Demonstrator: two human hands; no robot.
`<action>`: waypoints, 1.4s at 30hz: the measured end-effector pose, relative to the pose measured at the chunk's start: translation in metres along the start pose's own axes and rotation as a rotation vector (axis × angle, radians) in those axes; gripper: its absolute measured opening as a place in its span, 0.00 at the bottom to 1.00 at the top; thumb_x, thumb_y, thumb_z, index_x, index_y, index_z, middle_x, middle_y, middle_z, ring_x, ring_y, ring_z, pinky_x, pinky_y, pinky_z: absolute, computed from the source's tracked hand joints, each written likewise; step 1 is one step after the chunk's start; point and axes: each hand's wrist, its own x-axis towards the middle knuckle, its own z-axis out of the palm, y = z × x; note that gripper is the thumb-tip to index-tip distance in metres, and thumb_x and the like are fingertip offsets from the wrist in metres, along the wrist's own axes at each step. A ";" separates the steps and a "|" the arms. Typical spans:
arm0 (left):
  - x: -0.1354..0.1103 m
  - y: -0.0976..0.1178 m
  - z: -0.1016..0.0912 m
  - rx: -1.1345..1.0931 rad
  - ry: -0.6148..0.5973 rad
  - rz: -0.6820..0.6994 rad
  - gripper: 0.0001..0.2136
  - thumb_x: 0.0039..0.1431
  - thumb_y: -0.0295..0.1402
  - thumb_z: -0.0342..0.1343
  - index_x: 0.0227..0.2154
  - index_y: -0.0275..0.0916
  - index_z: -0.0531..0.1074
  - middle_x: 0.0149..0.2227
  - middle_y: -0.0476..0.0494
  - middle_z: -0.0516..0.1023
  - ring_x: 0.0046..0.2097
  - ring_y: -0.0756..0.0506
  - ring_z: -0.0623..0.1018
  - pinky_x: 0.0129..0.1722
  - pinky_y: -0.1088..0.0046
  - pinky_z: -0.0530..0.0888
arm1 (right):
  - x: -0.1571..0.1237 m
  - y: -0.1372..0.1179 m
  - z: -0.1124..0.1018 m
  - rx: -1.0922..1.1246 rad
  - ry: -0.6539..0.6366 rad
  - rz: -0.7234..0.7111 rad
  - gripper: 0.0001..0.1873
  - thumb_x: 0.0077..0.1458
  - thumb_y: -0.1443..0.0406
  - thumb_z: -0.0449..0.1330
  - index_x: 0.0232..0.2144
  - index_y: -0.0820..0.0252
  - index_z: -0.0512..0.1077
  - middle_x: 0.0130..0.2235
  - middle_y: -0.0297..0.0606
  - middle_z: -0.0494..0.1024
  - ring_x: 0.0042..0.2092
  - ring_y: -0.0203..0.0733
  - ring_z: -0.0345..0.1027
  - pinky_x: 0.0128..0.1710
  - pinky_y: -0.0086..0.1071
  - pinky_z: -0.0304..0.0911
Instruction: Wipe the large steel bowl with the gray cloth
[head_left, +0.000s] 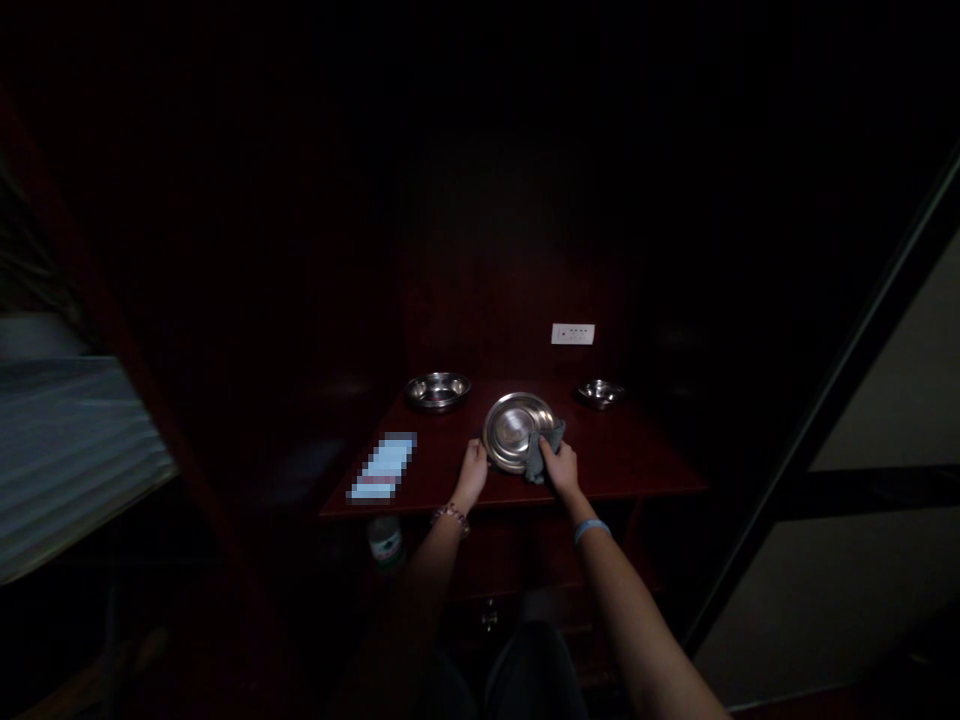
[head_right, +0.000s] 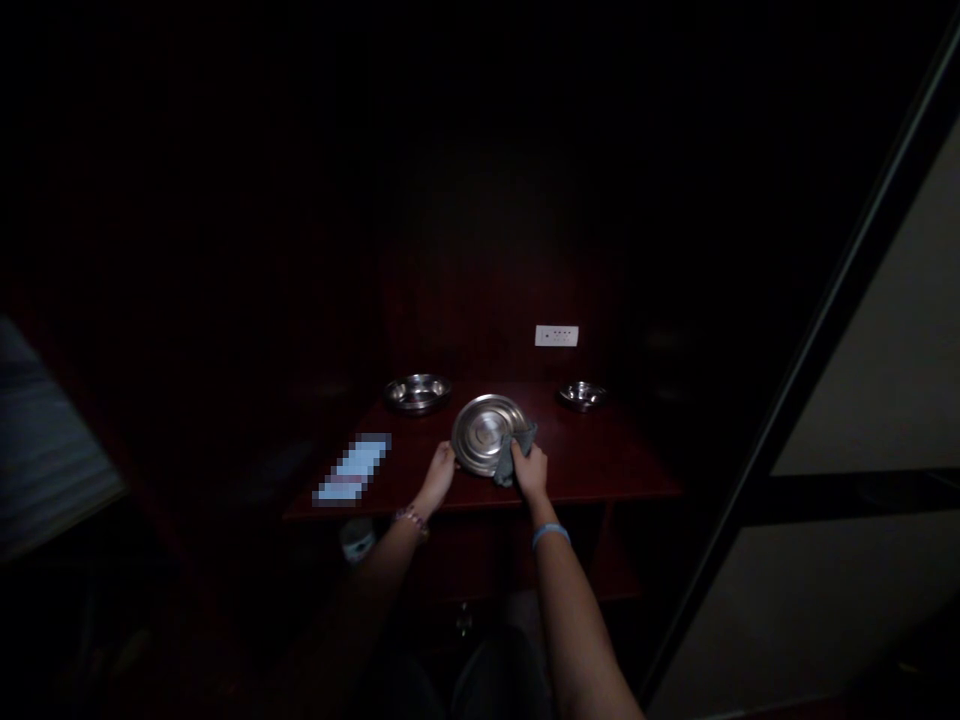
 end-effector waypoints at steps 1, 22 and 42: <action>0.000 0.000 0.000 0.001 -0.001 0.002 0.12 0.61 0.43 0.50 0.31 0.40 0.64 0.30 0.49 0.69 0.31 0.50 0.69 0.34 0.73 0.68 | 0.000 0.000 0.000 -0.001 0.000 0.000 0.24 0.55 0.50 0.56 0.34 0.65 0.78 0.36 0.49 0.82 0.38 0.47 0.76 0.37 0.31 0.66; -0.001 0.002 0.000 -0.005 0.024 0.023 0.09 0.62 0.40 0.50 0.30 0.41 0.63 0.28 0.51 0.67 0.29 0.51 0.69 0.30 0.75 0.67 | -0.003 -0.006 -0.002 0.001 0.002 -0.001 0.24 0.55 0.50 0.56 0.36 0.66 0.78 0.38 0.49 0.82 0.40 0.48 0.76 0.40 0.33 0.67; -0.003 0.003 0.000 -0.007 -0.009 0.010 0.11 0.61 0.42 0.50 0.29 0.41 0.62 0.29 0.50 0.67 0.30 0.50 0.69 0.30 0.74 0.67 | -0.003 -0.005 -0.003 0.006 -0.003 -0.005 0.24 0.55 0.50 0.56 0.35 0.65 0.78 0.38 0.49 0.82 0.40 0.48 0.76 0.40 0.32 0.67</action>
